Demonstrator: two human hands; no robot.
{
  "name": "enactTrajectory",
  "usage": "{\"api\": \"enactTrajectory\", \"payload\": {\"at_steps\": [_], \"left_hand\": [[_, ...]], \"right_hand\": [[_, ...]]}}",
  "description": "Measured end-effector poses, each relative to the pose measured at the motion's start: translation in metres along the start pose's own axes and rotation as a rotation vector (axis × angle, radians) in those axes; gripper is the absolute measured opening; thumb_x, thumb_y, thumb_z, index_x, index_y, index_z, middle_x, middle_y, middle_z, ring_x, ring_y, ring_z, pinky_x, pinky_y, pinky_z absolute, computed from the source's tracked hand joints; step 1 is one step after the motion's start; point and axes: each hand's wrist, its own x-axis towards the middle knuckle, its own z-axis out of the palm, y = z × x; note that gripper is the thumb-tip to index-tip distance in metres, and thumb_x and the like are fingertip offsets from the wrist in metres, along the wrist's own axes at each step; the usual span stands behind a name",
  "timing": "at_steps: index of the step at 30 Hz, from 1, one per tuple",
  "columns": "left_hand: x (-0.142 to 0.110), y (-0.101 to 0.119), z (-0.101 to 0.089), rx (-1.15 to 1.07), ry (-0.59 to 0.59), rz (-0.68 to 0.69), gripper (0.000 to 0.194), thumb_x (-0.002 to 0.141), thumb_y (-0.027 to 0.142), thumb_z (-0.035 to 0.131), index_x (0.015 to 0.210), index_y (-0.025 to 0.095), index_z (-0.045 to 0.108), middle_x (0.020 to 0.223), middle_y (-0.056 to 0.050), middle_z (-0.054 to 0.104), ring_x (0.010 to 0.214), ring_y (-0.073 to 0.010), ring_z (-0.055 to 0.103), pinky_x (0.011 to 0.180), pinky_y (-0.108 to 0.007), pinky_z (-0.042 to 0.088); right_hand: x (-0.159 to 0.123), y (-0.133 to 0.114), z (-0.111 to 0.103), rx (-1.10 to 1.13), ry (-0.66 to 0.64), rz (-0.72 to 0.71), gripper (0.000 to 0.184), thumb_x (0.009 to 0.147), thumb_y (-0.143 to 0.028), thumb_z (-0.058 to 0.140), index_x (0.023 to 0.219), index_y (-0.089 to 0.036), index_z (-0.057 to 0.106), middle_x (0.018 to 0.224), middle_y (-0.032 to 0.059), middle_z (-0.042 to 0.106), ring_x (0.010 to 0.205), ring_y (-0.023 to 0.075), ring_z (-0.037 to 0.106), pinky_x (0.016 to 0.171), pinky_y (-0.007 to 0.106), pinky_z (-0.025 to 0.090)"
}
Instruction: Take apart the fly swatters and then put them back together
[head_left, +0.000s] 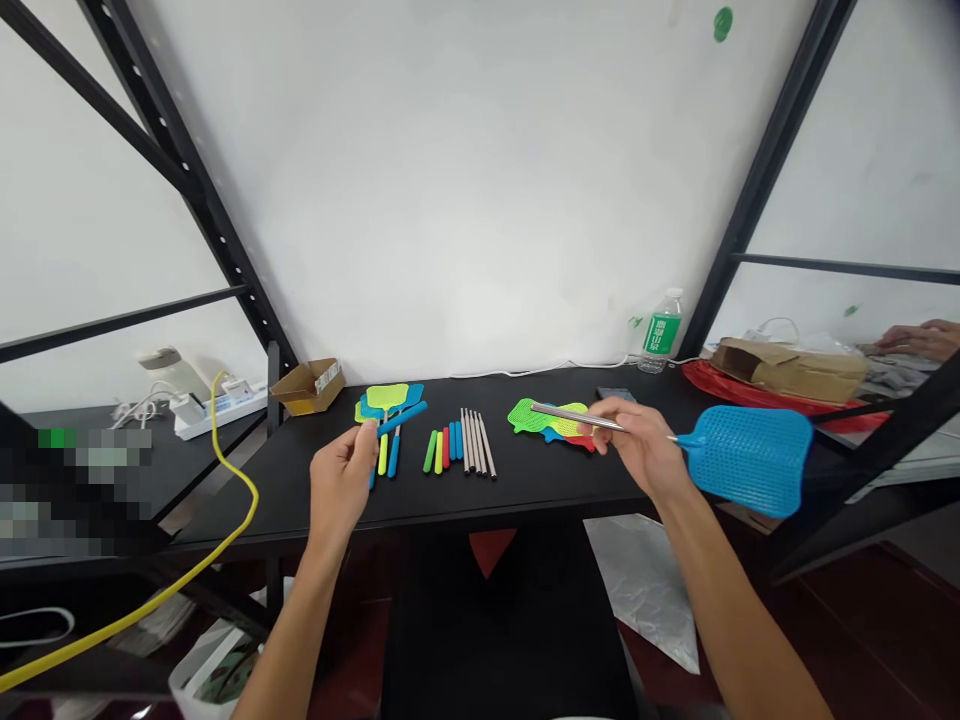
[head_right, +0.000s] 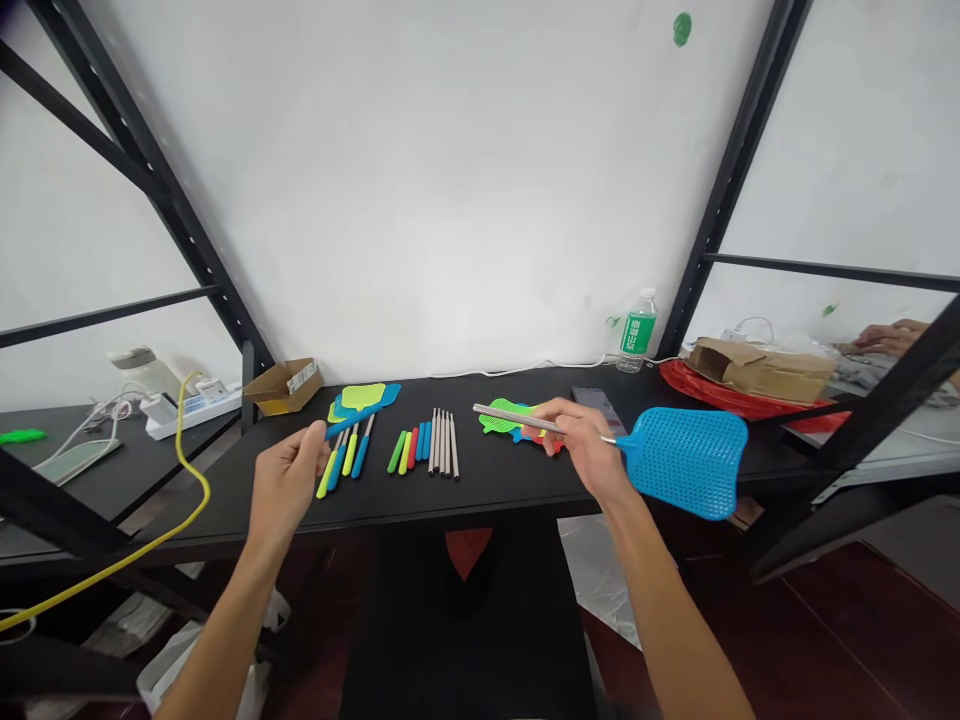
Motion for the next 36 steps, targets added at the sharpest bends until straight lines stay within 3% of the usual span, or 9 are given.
{"api": "enactTrajectory", "payload": {"at_steps": [4, 8, 12, 16, 19, 22, 27, 33, 36], "left_hand": [[-0.003, -0.015, 0.015, 0.499, 0.063, 0.041, 0.035, 0.094, 0.050, 0.049, 0.084, 0.020, 0.064, 0.068, -0.003, 0.062, 0.062, -0.0177, 0.053, 0.056, -0.027, 0.027], [-0.008, -0.042, 0.039, 0.692, -0.028, 0.023, 0.025, 0.093, 0.041, 0.051, 0.101, 0.023, 0.067, 0.099, -0.007, 0.071, 0.077, -0.0235, 0.063, 0.056, -0.028, 0.028], [-0.010, -0.059, 0.049, 0.739, -0.168, 0.111, 0.032, 0.094, 0.044, 0.050, 0.099, 0.020, 0.071, 0.099, -0.010, 0.071, 0.092, -0.0285, 0.064, 0.068, -0.032, 0.041], [-0.008, -0.057, 0.047, 0.734, -0.178, 0.151, 0.040, 0.094, 0.049, 0.049, 0.099, 0.018, 0.074, 0.106, -0.014, 0.070, 0.102, -0.0328, 0.063, 0.082, -0.038, 0.046], [-0.008, -0.039, 0.044, 0.565, -0.197, 0.126, 0.042, 0.094, 0.051, 0.050, 0.107, 0.018, 0.073, 0.110, -0.013, 0.070, 0.102, -0.0315, 0.063, 0.083, -0.038, 0.048], [-0.018, -0.007, 0.043, 0.191, -0.309, 0.110, 0.042, 0.096, 0.052, 0.048, 0.109, 0.019, 0.071, 0.105, -0.009, 0.072, 0.092, -0.0250, 0.066, 0.078, -0.034, 0.051], [-0.055, 0.047, 0.053, -0.289, -0.711, 0.213, 0.032, 0.099, 0.041, 0.048, 0.113, 0.020, 0.068, 0.108, -0.008, 0.071, 0.095, -0.0209, 0.066, 0.088, -0.032, 0.050], [-0.069, 0.051, 0.061, -0.455, -0.669, 0.101, 0.029, 0.100, 0.039, 0.045, 0.089, 0.018, 0.062, 0.079, -0.003, 0.064, 0.074, -0.0162, 0.062, 0.072, -0.028, 0.050], [-0.063, 0.047, 0.058, -0.456, -0.553, 0.038, 0.027, 0.100, 0.039, 0.045, 0.086, 0.019, 0.057, 0.076, 0.000, 0.060, 0.068, -0.0140, 0.061, 0.068, -0.027, 0.049]], "right_hand": [[0.005, 0.009, -0.003, 0.009, 0.170, 0.166, 0.024, 0.085, -0.038, 0.059, 0.091, -0.019, 0.072, 0.064, 0.0047, 0.065, 0.053, 0.0164, 0.053, 0.043, 0.026, 0.034], [0.007, 0.022, 0.010, 0.026, 0.174, 0.315, 0.034, 0.087, -0.052, 0.063, 0.091, -0.018, 0.066, 0.042, -0.0060, 0.046, 0.032, 0.0083, 0.032, 0.035, 0.023, 0.016], [0.008, 0.032, 0.023, 0.165, 0.167, 0.366, 0.043, 0.083, -0.060, 0.064, 0.092, -0.018, 0.063, 0.048, -0.0039, 0.053, 0.036, 0.0096, 0.042, 0.036, 0.021, 0.026], [0.008, 0.039, 0.032, 0.205, 0.120, 0.390, 0.049, 0.082, -0.065, 0.064, 0.085, -0.017, 0.066, 0.067, 0.0036, 0.065, 0.057, 0.0141, 0.058, 0.044, 0.021, 0.038], [0.004, 0.043, 0.045, 0.173, 0.116, 0.357, 0.053, 0.083, -0.068, 0.062, 0.091, -0.017, 0.072, 0.085, 0.0077, 0.070, 0.074, 0.0168, 0.063, 0.056, 0.023, 0.046], [-0.004, 0.047, 0.071, 0.223, 0.071, 0.356, 0.057, 0.086, -0.071, 0.057, 0.104, -0.019, 0.075, 0.106, 0.0103, 0.071, 0.093, 0.0206, 0.065, 0.073, 0.028, 0.049], [-0.026, 0.052, 0.118, 0.384, -0.068, 0.344, 0.054, 0.091, -0.071, 0.049, 0.102, -0.024, 0.075, 0.114, 0.0100, 0.069, 0.108, 0.0253, 0.061, 0.092, 0.038, 0.046], [-0.034, 0.052, 0.119, 0.333, -0.153, 0.382, 0.041, 0.092, -0.061, 0.057, 0.085, -0.022, 0.069, 0.081, 0.0036, 0.064, 0.077, 0.0185, 0.060, 0.072, 0.032, 0.048], [-0.029, 0.047, 0.109, 0.289, -0.165, 0.392, 0.032, 0.091, -0.052, 0.064, 0.107, -0.025, 0.068, 0.098, 0.0044, 0.067, 0.086, 0.0183, 0.063, 0.075, 0.031, 0.049]]}}
